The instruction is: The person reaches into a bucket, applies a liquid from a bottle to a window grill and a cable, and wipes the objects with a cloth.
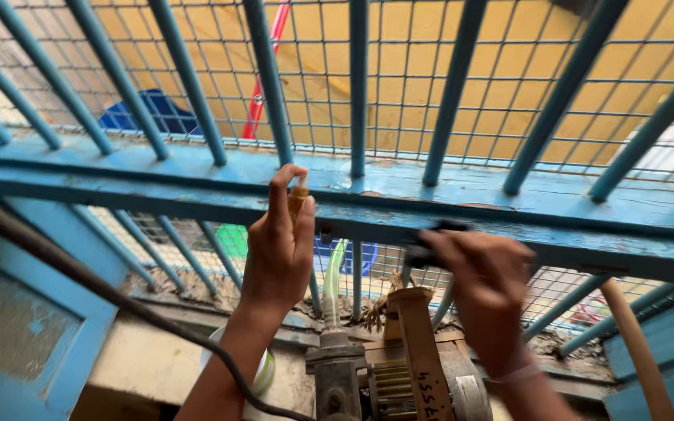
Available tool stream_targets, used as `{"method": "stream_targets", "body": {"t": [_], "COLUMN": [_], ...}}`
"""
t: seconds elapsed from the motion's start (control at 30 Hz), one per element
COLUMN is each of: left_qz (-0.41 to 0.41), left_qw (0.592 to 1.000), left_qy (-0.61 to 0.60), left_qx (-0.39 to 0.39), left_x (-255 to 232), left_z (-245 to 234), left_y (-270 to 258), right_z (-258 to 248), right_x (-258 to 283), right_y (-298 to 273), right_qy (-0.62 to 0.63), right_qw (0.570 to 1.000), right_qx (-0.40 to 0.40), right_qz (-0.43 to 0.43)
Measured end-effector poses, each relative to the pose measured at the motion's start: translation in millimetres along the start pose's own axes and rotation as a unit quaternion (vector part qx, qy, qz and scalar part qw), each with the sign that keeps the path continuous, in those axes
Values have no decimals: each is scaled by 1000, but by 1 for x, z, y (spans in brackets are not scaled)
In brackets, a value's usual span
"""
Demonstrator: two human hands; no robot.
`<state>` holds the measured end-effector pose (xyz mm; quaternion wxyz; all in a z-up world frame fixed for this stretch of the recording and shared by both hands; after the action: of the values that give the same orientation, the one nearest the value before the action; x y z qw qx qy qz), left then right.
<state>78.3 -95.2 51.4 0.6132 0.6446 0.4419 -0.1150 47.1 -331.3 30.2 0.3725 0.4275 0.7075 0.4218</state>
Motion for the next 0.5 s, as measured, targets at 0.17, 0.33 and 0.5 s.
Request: {"method": "stream_targets", "body": {"t": [0.17,0.33,0.5], "left_qz": [-61,-65,-7], "left_qw": [998,998,1000], "left_qy": [6,8,7], "left_qx": [13,13,-1], "left_x": [7,11,8], "left_z": [5,6,10], "left_y": [1,-3,-14], "right_z": [25,14,-16], "right_x": [66,15,-62], "right_y": [20,-4,-49], "right_qy": [-2,-26,-144], "right_qw": [999,1000,987], "right_qx": [-29,-12,36], "right_qz": [-41,2,69]}}
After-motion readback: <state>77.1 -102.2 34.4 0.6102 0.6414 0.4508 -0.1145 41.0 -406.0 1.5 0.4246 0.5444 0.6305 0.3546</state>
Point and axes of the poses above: each hand's wrist, its own y-axis towards the middle knuckle, its own z-axis out of the palm, x = y × z, the point moved 9 cm from there along y, towards the middle knuckle, and after that the axes turned 15 degrees about -y, right-handed, at the moved point
